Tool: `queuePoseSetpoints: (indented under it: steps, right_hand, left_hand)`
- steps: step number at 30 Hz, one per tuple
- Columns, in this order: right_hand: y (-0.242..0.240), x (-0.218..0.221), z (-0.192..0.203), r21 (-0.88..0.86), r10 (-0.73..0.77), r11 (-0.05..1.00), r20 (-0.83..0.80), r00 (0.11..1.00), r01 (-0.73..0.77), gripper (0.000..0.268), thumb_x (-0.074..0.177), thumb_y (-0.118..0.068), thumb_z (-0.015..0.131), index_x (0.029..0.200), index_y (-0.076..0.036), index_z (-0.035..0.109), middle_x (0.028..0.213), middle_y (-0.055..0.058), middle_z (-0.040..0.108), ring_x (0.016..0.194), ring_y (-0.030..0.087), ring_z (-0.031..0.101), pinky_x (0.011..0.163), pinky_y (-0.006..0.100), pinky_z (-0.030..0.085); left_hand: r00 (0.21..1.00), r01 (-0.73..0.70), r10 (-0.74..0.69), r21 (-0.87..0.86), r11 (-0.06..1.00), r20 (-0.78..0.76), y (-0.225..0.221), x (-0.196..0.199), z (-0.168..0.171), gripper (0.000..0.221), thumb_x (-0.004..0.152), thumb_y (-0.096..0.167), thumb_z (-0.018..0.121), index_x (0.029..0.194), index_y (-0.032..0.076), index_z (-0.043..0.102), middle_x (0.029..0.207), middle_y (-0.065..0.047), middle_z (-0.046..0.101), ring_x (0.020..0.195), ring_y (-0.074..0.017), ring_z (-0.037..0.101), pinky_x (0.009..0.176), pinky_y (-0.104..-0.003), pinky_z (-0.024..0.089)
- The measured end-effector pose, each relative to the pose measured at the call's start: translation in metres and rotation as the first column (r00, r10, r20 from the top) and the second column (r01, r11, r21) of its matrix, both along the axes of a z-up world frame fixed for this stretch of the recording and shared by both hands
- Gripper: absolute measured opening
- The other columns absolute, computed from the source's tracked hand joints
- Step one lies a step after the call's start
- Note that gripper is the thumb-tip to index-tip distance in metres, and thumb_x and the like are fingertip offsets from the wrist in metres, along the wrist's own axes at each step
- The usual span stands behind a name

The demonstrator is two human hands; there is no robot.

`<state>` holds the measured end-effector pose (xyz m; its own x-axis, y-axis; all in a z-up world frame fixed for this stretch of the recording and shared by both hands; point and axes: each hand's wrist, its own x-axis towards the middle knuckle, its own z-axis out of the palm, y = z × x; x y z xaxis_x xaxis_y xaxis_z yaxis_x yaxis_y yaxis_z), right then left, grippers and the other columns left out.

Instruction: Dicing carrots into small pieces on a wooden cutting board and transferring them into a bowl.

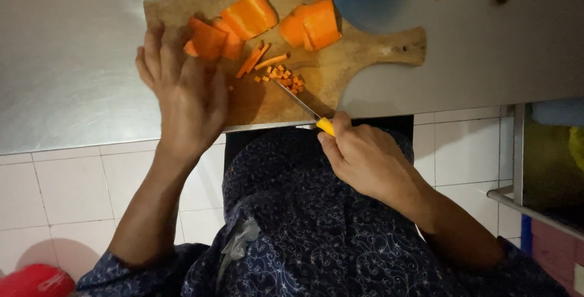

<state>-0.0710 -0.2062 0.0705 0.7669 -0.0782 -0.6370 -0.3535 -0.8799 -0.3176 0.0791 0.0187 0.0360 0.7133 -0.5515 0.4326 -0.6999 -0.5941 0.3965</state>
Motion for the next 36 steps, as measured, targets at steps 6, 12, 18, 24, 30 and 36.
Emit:
queuePoseSetpoints:
  steps: [6, 12, 18, 24, 30, 36]
  right_hand:
    - [0.001, -0.001, 0.000, -0.005, -0.005, 1.000, 0.021, 1.000, 0.005, 0.040, 0.109, -0.042, 0.039, 0.120, -0.005, 0.049, 0.075, 0.012, 0.072, 0.060, 0.035, 0.071, 0.055, 0.051, 0.056]
    - [-0.001, -0.006, -0.009, -0.022, -0.002, 1.000, 0.036, 0.999, 0.003, 0.045, 0.108, -0.043, 0.038, 0.129, -0.004, 0.047, 0.075, 0.012, 0.073, 0.059, 0.036, 0.071, 0.054, 0.052, 0.055]
    - [0.000, -0.007, 0.001, 0.177, 0.018, 0.984, 0.055, 0.998, -0.027, 0.039, 0.107, -0.037, 0.040, 0.132, -0.007, 0.042, 0.069, 0.005, 0.068, 0.047, 0.024, 0.063, 0.040, 0.040, 0.049]
    - [0.030, 0.003, 0.002, 0.200, 0.209, 0.944, 0.256, 0.944, -0.264, 0.032, 0.109, -0.033, 0.044, 0.111, -0.003, 0.050, 0.063, 0.009, 0.068, 0.042, 0.030, 0.064, 0.036, 0.047, 0.047]
    - [0.039, 0.019, -0.003, 0.133, 0.143, 0.976, 0.205, 0.968, -0.173, 0.033, 0.110, -0.031, 0.042, 0.113, 0.000, 0.054, 0.066, 0.009, 0.069, 0.045, 0.027, 0.067, 0.035, 0.043, 0.052]
    - [0.023, 0.008, -0.008, -0.066, 0.113, 0.993, 0.181, 0.977, -0.102, 0.034, 0.111, -0.036, 0.040, 0.114, -0.003, 0.047, 0.071, 0.017, 0.070, 0.055, 0.042, 0.068, 0.051, 0.058, 0.053]
  left_hand:
    - [0.967, -0.064, -0.005, 0.263, 0.963, 0.254, -0.017, 0.002, -0.003, 0.036, 0.096, 0.033, 0.077, 0.098, -0.002, 0.076, 0.144, -0.018, 0.055, 0.141, -0.0471, 0.033, 0.110, -0.065, 0.032]
    - [0.963, -0.068, -0.001, 0.248, 0.966, 0.270, -0.018, 0.004, -0.002, 0.027, 0.091, 0.020, 0.067, 0.092, -0.007, 0.067, 0.142, -0.025, 0.055, 0.139, -0.0490, 0.037, 0.110, -0.065, 0.035]
    - [0.999, -0.045, 0.044, -0.046, 0.998, -0.028, 0.013, -0.005, 0.019, 0.014, 0.082, -0.003, 0.062, 0.093, 0.001, 0.053, 0.144, -0.029, 0.046, 0.146, -0.0463, 0.019, 0.120, -0.065, 0.015]
    - [0.992, -0.123, 0.125, -0.105, 0.987, 0.015, 0.048, -0.026, 0.022, 0.013, 0.103, -0.008, 0.065, 0.097, -0.004, 0.054, 0.145, -0.026, 0.046, 0.150, -0.0406, 0.013, 0.121, -0.066, 0.022]
    - [0.992, -0.110, 0.112, -0.044, 0.993, 0.050, 0.021, -0.043, -0.005, 0.018, 0.101, 0.013, 0.069, 0.105, 0.004, 0.053, 0.149, -0.022, 0.044, 0.146, -0.0462, 0.018, 0.110, -0.066, 0.028]
    - [0.989, -0.120, 0.114, -0.070, 0.990, -0.094, -0.008, -0.056, -0.011, 0.027, 0.097, 0.024, 0.067, 0.089, 0.005, 0.050, 0.155, -0.018, 0.043, 0.151, -0.0435, 0.020, 0.117, -0.070, 0.015]
